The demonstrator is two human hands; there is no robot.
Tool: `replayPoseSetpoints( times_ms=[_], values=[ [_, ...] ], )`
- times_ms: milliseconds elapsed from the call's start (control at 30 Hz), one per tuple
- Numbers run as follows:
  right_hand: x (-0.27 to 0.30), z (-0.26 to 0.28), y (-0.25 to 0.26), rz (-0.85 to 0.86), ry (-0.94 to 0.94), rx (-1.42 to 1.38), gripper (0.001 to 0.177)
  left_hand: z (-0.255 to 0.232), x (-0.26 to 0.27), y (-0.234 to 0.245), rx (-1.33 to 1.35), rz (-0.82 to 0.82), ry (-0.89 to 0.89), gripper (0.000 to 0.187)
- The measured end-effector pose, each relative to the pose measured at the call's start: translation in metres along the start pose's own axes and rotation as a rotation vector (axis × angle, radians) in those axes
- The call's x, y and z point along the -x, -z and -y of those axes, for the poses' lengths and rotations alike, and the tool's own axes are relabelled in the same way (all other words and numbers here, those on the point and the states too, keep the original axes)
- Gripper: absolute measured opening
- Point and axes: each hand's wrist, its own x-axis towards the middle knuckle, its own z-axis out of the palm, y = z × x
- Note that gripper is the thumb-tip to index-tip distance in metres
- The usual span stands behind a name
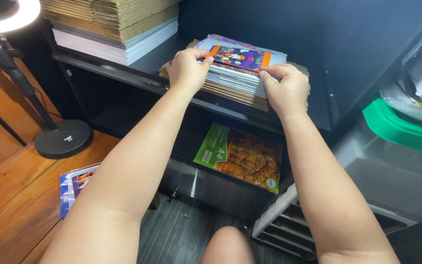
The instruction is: The person organizes Halloween-themed notepads and clear plastic sleeves on a black shelf. They pick up stacks of notepads from a wooden bench and place them on the shelf, then handle plastic-wrapped sleeves and place them on the shelf as well.
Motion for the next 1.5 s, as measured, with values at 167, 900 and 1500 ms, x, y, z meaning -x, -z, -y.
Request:
replayPoseSetpoints(
  times_ms=[167,900,1500],
  values=[
    [-0.002,-0.015,-0.009,-0.036,0.097,0.025,0.016,0.0,0.003,0.001,-0.017,0.01,-0.017,0.03],
    [0.016,-0.015,-0.013,-0.055,0.283,0.092,0.022,0.036,0.029,-0.007,-0.305,-0.175,-0.667,0.034],
    [0.021,-0.025,-0.021,-0.102,0.272,0.084,0.015,0.035,0.041,0.002,-0.352,0.038,-0.561,0.049]
  ],
)
